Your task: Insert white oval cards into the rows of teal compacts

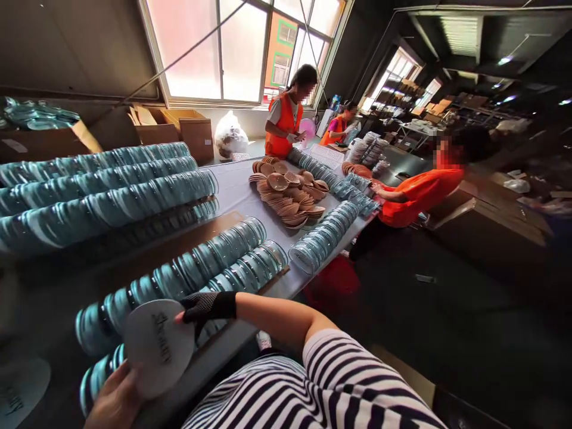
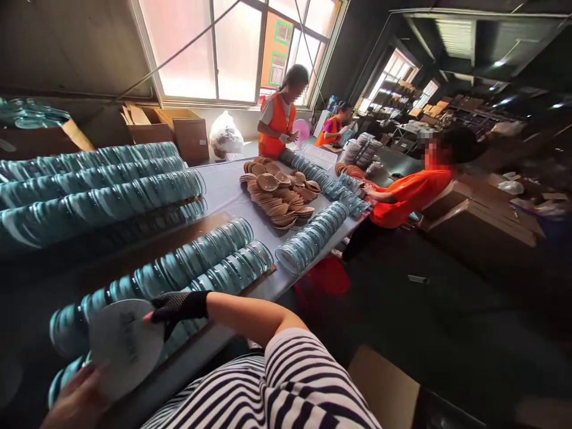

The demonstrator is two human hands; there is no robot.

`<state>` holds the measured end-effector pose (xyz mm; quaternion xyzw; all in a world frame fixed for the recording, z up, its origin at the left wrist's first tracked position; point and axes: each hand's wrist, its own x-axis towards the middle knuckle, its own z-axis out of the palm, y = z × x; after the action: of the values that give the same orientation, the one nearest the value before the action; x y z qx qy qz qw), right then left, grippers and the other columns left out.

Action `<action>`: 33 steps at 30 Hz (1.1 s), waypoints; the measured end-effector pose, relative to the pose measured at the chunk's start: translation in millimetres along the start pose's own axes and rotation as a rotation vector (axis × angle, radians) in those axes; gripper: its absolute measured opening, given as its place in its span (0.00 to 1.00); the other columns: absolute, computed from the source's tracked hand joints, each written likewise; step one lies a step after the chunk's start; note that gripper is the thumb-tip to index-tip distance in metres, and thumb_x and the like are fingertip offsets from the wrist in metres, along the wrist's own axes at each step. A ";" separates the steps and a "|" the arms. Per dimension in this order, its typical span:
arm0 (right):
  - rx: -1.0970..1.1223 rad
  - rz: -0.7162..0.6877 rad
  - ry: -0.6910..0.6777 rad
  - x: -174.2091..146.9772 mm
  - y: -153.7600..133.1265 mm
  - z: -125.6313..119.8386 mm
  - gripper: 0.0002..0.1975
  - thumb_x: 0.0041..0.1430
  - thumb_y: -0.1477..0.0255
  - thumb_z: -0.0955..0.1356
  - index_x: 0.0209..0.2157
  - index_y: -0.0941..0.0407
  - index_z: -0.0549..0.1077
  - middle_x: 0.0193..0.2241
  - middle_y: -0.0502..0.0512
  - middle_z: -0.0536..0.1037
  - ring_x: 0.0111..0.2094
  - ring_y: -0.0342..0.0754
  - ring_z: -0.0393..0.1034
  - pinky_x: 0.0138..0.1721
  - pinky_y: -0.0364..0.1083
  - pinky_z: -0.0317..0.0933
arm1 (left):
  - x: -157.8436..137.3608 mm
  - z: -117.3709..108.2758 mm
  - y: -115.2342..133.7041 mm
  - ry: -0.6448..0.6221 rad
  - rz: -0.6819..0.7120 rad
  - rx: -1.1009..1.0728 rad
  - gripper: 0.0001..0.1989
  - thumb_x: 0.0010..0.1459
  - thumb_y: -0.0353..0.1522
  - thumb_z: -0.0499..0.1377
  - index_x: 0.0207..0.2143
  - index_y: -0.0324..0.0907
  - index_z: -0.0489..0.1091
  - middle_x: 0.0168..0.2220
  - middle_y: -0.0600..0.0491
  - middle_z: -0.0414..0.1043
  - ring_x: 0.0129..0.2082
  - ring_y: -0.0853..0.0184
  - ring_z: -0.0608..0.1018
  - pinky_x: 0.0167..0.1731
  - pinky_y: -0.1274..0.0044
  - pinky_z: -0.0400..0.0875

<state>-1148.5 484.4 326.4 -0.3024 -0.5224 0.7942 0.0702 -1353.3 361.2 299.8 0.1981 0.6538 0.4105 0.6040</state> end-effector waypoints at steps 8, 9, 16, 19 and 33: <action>0.262 -0.033 0.274 -122.9 34.9 -110.3 0.14 0.49 0.67 0.73 0.34 0.60 0.70 0.25 0.49 0.74 0.24 0.42 0.70 0.26 0.42 0.70 | 19.2 149.2 3.6 -0.307 0.012 -0.035 0.32 0.29 0.44 0.75 0.39 0.39 0.77 0.34 0.43 0.81 0.38 0.48 0.81 0.36 0.65 0.78; 0.224 -0.016 0.354 -130.6 37.9 -121.7 0.13 0.48 0.68 0.74 0.33 0.59 0.70 0.23 0.47 0.72 0.21 0.40 0.68 0.24 0.40 0.69 | 19.3 166.2 7.5 -0.313 0.036 0.012 0.30 0.33 0.42 0.74 0.39 0.38 0.77 0.35 0.43 0.81 0.39 0.50 0.81 0.39 0.66 0.77; 0.267 -0.077 0.186 -164.3 53.2 -160.3 0.25 0.47 0.61 0.75 0.44 0.61 0.73 0.36 0.58 0.79 0.33 0.49 0.75 0.29 0.46 0.73 | 21.8 219.9 11.0 -0.561 -0.009 -0.053 0.28 0.38 0.43 0.72 0.41 0.35 0.78 0.39 0.38 0.80 0.41 0.46 0.80 0.42 0.62 0.75; 0.240 -0.058 0.323 -166.6 58.2 -161.7 0.27 0.41 0.62 0.77 0.43 0.59 0.74 0.36 0.57 0.80 0.30 0.46 0.74 0.26 0.43 0.71 | 20.4 225.0 8.3 -0.455 0.064 0.065 0.22 0.43 0.41 0.71 0.37 0.35 0.78 0.36 0.41 0.81 0.42 0.47 0.80 0.43 0.63 0.74; 0.241 -0.003 0.128 -165.4 79.0 -186.6 0.25 0.41 0.67 0.77 0.42 0.62 0.75 0.33 0.59 0.79 0.32 0.49 0.74 0.31 0.47 0.73 | 48.4 230.0 -3.2 -0.667 -0.040 0.117 0.29 0.39 0.41 0.72 0.43 0.35 0.77 0.42 0.38 0.80 0.44 0.46 0.80 0.44 0.62 0.74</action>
<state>-895.5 525.5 274.2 -0.3410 -0.4180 0.8302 0.1404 -1142.8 464.3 282.2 0.3427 0.4465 0.2731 0.7801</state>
